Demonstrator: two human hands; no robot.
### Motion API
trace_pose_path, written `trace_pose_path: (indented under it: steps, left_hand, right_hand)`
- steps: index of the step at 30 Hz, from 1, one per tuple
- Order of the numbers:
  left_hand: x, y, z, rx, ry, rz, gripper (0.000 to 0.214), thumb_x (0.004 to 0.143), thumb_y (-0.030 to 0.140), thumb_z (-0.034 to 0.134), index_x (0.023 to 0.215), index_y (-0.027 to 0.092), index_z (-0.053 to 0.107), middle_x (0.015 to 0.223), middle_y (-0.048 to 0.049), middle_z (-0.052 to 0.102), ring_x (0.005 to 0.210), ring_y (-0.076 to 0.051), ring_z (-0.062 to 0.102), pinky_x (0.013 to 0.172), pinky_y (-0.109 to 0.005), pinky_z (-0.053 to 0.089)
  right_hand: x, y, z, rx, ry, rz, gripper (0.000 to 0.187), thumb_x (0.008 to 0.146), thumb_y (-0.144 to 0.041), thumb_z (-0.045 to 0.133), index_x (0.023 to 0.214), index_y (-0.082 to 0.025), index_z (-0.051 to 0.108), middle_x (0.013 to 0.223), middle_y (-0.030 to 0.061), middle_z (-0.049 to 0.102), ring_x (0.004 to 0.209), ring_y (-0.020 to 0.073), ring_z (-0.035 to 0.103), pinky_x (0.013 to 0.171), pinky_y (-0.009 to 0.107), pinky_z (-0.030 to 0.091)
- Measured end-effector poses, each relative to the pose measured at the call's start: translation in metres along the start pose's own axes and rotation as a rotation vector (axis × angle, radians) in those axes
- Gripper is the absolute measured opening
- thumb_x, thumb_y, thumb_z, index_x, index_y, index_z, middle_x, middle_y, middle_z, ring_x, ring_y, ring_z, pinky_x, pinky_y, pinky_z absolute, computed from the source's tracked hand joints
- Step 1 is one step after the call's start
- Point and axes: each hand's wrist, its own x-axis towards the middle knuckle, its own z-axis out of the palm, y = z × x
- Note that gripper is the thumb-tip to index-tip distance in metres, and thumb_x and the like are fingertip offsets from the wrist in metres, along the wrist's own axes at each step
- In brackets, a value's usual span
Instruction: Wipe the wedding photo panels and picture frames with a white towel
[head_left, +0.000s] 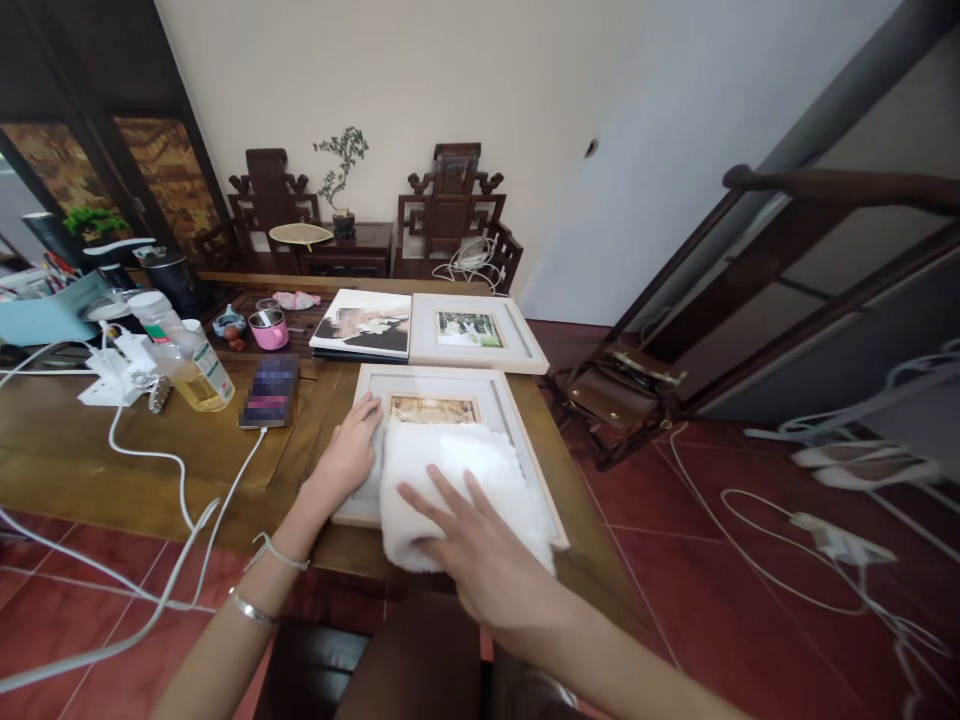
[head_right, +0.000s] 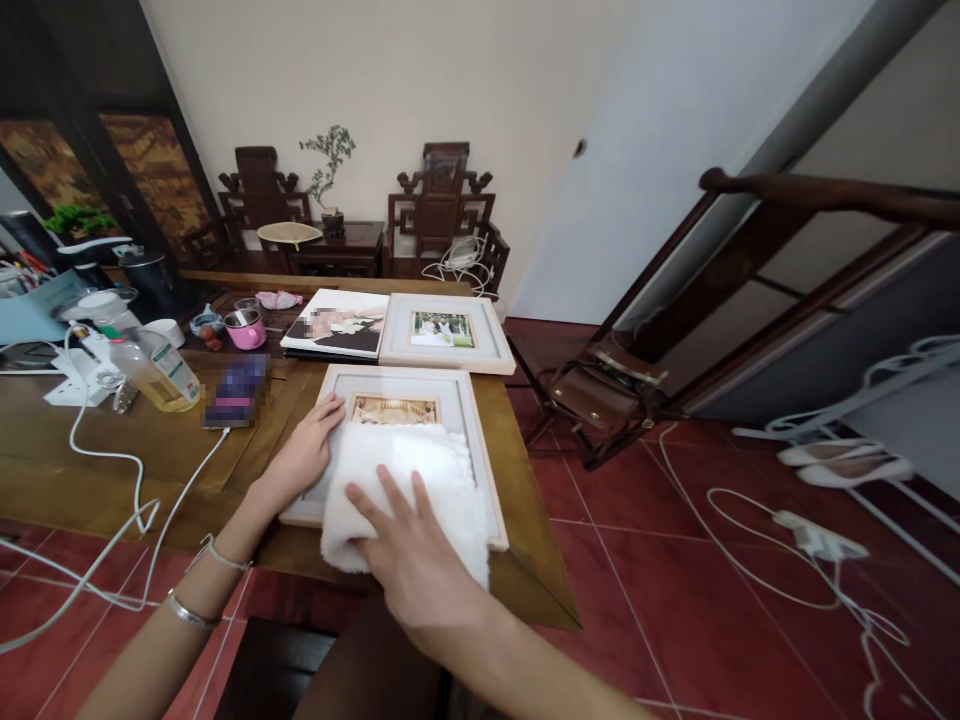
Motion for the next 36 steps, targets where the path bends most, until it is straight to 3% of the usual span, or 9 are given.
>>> trace_pose_path:
  steps: [5,10,13,16,20,22,25,28,36]
  left_hand:
    - [-0.001,-0.004,0.005,-0.007,0.011,0.016,0.068,0.07,-0.007,0.035,0.133,0.017,0.049,0.147,-0.0122,0.041,0.142,-0.023,0.027,0.114,-0.053,0.027]
    - [-0.001,-0.006,0.006,-0.013,-0.005,0.028,0.071,0.069,-0.007,0.035,0.134,0.016,0.047,0.148,-0.0125,0.039,0.142,-0.023,0.026,0.113,-0.052,0.028]
    - [0.0,-0.007,0.006,-0.007,-0.002,0.036,0.069,0.069,-0.007,0.035,0.133,0.015,0.048,0.148,-0.013,0.04,0.142,-0.023,0.027,0.114,-0.05,0.028]
    - [0.0,-0.005,0.006,-0.015,0.012,0.036,0.067,0.07,-0.007,0.035,0.131,0.016,0.05,0.146,-0.0123,0.042,0.141,-0.022,0.028,0.114,-0.049,0.029]
    - [0.001,0.002,0.0,-0.021,0.013,0.017,0.063,0.074,-0.006,0.033,0.13,0.014,0.052,0.144,-0.0137,0.045,0.141,-0.023,0.03,0.113,-0.05,0.03]
    - [0.003,0.005,-0.005,-0.034,0.005,0.031,0.062,0.074,-0.006,0.032,0.13,0.013,0.053,0.143,-0.014,0.045,0.14,-0.024,0.032,0.113,-0.049,0.03]
    - [0.004,0.006,-0.007,-0.056,0.022,0.063,0.062,0.074,-0.006,0.032,0.128,0.014,0.055,0.142,-0.0134,0.047,0.138,-0.024,0.036,0.113,-0.047,0.032]
    - [0.004,0.0,-0.003,-0.053,0.065,0.05,0.059,0.075,-0.006,0.033,0.127,0.011,0.056,0.139,-0.0154,0.05,0.138,-0.025,0.036,0.112,-0.049,0.032]
    - [0.0,-0.013,0.011,-0.051,0.103,0.076,0.059,0.077,-0.006,0.034,0.129,0.015,0.052,0.142,-0.0129,0.048,0.139,-0.023,0.033,0.113,-0.053,0.03]
  right_hand:
    - [-0.052,0.04,0.008,-0.043,0.036,0.125,0.054,0.064,0.003,0.044,0.097,-0.027,0.074,0.146,0.0011,0.042,0.139,0.0359,0.027,0.108,0.066,0.025]
    - [-0.075,0.1,-0.012,-0.054,0.185,0.281,0.06,0.062,0.004,0.037,0.1,-0.027,0.071,0.131,0.0029,0.06,0.125,0.0262,0.051,0.103,0.045,0.042]
    - [-0.042,0.134,-0.03,-0.073,0.28,0.418,0.056,0.069,0.002,0.035,0.112,-0.017,0.066,0.114,0.0119,0.068,0.1,0.027,0.065,0.088,0.04,0.049]
    - [0.015,0.147,-0.042,-0.188,0.487,0.512,0.056,0.071,0.002,0.038,0.12,-0.012,0.06,0.134,0.0185,0.053,0.114,0.0327,0.057,0.094,0.047,0.044]
    - [0.095,0.124,-0.043,-0.315,0.448,0.119,0.053,0.07,0.004,0.046,0.117,-0.016,0.062,0.15,0.0114,0.037,0.14,0.0347,0.023,0.107,0.062,0.022]
    - [0.123,0.106,-0.041,-0.312,0.346,-0.042,0.054,0.072,0.005,0.046,0.119,-0.017,0.06,0.15,0.0099,0.037,0.142,0.0309,0.02,0.107,0.063,0.018]
    - [0.139,0.093,-0.038,-0.278,0.275,-0.063,0.053,0.074,0.006,0.048,0.121,-0.016,0.059,0.142,0.0141,0.048,0.141,0.0266,0.024,0.108,0.061,0.018]
    - [0.127,0.104,-0.04,-0.246,0.237,0.018,0.047,0.074,0.003,0.054,0.115,-0.017,0.063,0.128,0.0163,0.06,0.14,0.0261,0.028,0.109,0.06,0.017]
    - [0.045,0.155,-0.053,-0.22,0.073,0.32,0.062,0.068,0.013,0.034,0.109,-0.018,0.068,0.127,0.0129,0.062,0.14,0.0262,0.029,0.109,0.058,0.023]
